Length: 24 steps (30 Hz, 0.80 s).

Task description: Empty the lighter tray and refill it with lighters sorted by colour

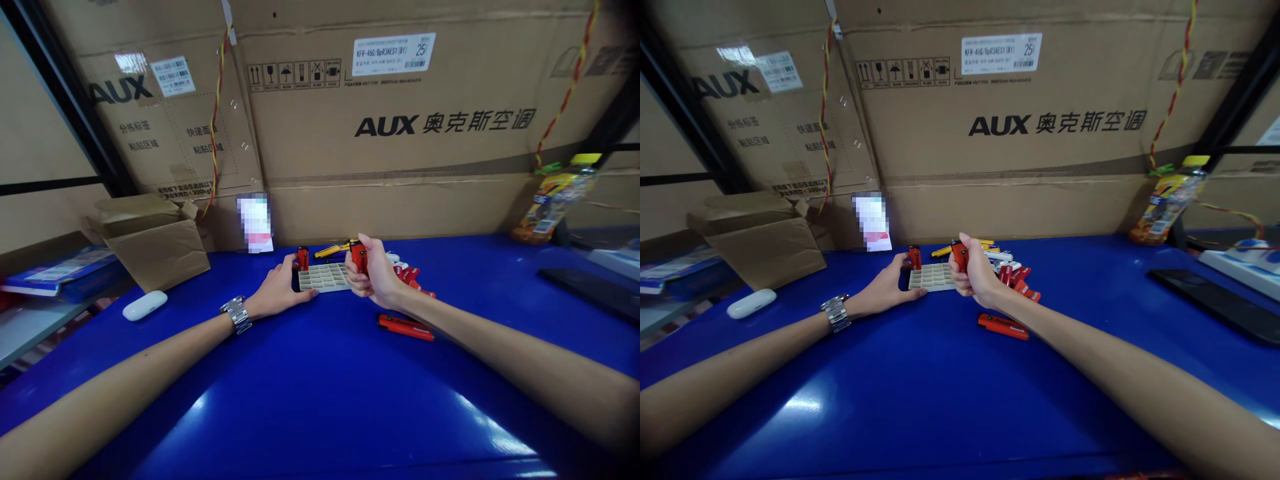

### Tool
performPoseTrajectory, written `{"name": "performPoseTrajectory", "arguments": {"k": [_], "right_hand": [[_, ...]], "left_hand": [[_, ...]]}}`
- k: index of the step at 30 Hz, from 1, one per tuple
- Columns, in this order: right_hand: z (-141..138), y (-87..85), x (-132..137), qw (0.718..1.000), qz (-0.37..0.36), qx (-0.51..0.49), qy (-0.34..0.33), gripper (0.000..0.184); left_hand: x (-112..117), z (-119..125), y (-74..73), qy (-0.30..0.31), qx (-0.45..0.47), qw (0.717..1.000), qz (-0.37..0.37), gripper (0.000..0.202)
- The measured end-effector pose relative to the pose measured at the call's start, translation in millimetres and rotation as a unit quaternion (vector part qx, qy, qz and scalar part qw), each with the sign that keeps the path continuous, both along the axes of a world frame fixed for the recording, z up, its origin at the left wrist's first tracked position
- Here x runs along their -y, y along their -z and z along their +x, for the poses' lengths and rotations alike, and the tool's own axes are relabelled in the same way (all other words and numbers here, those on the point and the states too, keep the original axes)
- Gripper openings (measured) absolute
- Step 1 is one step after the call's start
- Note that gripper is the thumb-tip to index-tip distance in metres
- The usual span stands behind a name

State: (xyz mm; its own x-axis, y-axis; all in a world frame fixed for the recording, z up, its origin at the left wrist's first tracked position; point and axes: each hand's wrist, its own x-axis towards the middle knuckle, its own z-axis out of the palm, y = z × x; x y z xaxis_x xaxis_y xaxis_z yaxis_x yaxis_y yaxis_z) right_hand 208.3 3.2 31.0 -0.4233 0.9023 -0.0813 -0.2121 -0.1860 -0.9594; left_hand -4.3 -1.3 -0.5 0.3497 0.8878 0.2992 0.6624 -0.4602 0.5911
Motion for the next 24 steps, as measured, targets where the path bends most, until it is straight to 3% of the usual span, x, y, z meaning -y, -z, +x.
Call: {"name": "performPoseTrajectory", "arguments": {"k": [9,15,20,22,24], "right_hand": [[0.2,0.2,-3.4,1.000,-0.008,0.014,0.023,0.039],[1.8,4.1,-5.1,0.999,0.033,0.034,0.012,0.044],[-0.7,6.5,-6.5,0.981,0.170,0.081,0.054,0.029],[0.3,4.4,-8.6,0.955,0.258,0.129,0.072,0.026],[2.3,0.5,-11.5,0.908,0.358,0.199,0.081,0.028]], "left_hand": [[-0.4,0.0,0.4,-0.005,-0.028,0.999,0.025,0.072],[-1.1,-0.1,1.6,0.000,-0.020,0.999,0.032,0.070],[-0.1,0.3,0.1,-0.018,-0.036,0.999,0.007,0.078],[-0.1,0.0,-0.1,-0.022,-0.035,0.999,-0.003,0.080],[-0.5,-0.5,0.2,-0.015,-0.028,1.000,-0.001,0.079]]}}
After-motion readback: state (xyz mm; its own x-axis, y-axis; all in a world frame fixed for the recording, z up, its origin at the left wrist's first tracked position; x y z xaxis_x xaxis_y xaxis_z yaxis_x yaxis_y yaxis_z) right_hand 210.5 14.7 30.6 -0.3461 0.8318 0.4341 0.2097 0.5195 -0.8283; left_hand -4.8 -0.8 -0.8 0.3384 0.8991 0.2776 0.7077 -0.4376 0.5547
